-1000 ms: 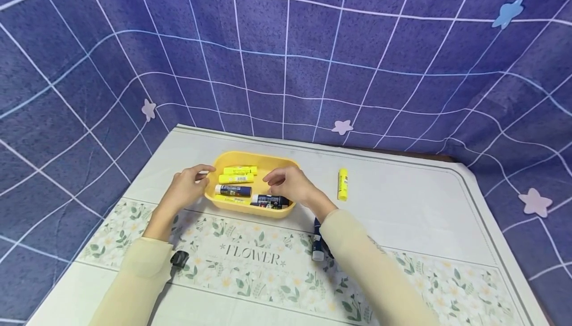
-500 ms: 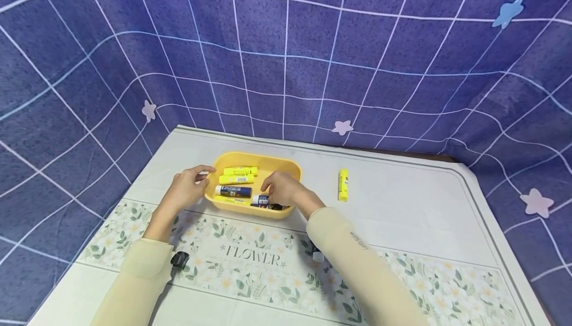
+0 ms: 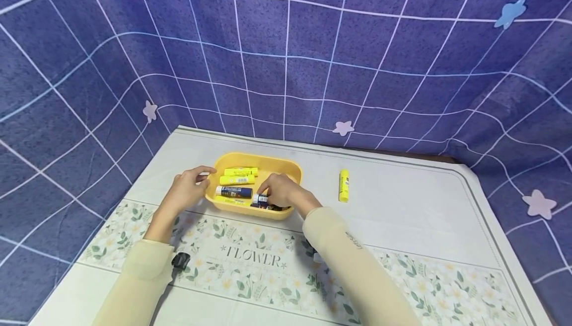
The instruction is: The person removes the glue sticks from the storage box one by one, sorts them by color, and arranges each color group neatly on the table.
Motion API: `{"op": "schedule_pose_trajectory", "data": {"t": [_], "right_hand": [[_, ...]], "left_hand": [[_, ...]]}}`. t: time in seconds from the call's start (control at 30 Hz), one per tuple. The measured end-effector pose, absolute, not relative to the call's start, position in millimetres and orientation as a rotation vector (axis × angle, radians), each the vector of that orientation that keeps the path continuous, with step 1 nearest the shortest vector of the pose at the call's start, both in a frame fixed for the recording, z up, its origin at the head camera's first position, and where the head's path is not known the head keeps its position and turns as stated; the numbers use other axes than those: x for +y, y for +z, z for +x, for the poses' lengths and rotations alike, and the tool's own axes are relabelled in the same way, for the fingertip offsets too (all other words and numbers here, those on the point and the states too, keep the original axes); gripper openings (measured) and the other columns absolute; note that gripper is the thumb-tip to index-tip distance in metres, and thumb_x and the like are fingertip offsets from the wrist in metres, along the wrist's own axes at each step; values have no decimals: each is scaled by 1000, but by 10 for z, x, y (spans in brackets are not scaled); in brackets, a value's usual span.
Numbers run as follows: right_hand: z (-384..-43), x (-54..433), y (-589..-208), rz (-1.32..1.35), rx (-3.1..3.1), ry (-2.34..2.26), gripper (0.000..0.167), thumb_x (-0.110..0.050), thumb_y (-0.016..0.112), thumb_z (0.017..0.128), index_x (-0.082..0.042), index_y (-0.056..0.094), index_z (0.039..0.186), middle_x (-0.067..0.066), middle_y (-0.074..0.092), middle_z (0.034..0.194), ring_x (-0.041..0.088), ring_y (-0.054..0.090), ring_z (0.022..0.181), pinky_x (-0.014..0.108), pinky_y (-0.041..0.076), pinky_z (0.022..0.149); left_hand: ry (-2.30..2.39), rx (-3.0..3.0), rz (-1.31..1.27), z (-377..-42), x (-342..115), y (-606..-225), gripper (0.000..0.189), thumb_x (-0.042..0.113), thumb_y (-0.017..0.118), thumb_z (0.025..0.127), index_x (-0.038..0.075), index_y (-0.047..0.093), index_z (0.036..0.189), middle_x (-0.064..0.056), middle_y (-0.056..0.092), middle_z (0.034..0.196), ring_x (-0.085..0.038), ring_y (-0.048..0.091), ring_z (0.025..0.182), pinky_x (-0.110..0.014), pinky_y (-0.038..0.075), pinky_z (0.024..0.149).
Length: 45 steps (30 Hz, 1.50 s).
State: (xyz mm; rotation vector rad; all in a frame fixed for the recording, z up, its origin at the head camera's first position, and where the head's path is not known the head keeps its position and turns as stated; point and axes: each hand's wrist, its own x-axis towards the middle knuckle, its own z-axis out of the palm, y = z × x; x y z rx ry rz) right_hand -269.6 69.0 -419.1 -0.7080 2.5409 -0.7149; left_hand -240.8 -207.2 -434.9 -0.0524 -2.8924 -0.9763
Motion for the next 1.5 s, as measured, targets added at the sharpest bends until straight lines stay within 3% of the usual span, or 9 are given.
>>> {"op": "schedule_pose_trajectory", "data": {"t": [0.2,0.4,0.57,0.73,1.03,1.23,1.5], "right_hand": [[-2688,767,-4165,-742,2479,-1014,36,0,69,94,-11,74,128,13,75,124,24,71,116,37,59,97],[-2589,955,-3942,-747,2382,-1303,39,-3,69,95,-9,69,134,15,76,114,23,71,103,32,60,88],[-2389,1293,-3754,-658,2416,-1469,41,-4,69,96,-10,68,136,14,75,120,23,70,108,30,60,88],[-2169,1711,-3732,-465,2424,-1679,45,-2,70,94,-4,65,138,21,73,118,15,70,99,24,59,86],[-1843,2344,-3939,-80,2337,-1833,51,-1,65,96,10,52,144,0,68,101,4,67,89,19,60,84],[-1655,2528,-4285,140,2323,-1767,53,-2,67,92,11,52,141,2,67,95,8,61,77,22,58,69],[-1420,2607,-4602,328,2365,-1581,55,-12,72,91,8,55,140,6,64,97,12,63,81,25,57,69]], "left_hand": [[-972,-2902,-52,-2393,-2078,-4351,37,7,56,100,8,66,135,-23,71,129,-44,66,124,-59,52,105],[-970,-2905,-41,-2382,-2088,-4351,36,7,55,101,8,65,136,-23,71,129,-45,65,124,-59,52,105],[-983,-2903,-65,-2399,-2064,-4351,37,7,55,101,8,65,136,-23,70,130,-46,64,126,-60,50,106],[-975,-2916,-64,-2387,-2061,-4349,37,7,56,100,8,65,136,-24,70,130,-45,65,125,-59,52,104],[-968,-2911,-80,-2425,-2089,-4331,37,8,54,100,8,65,136,-24,71,129,-48,63,125,-61,51,105],[-966,-2911,-97,-2454,-2070,-4298,37,6,54,100,7,65,136,-25,70,130,-46,64,125,-61,51,104],[-961,-2922,-87,-2415,-2068,-4333,37,7,54,101,7,64,136,-26,69,132,-46,65,125,-60,53,103]]}}
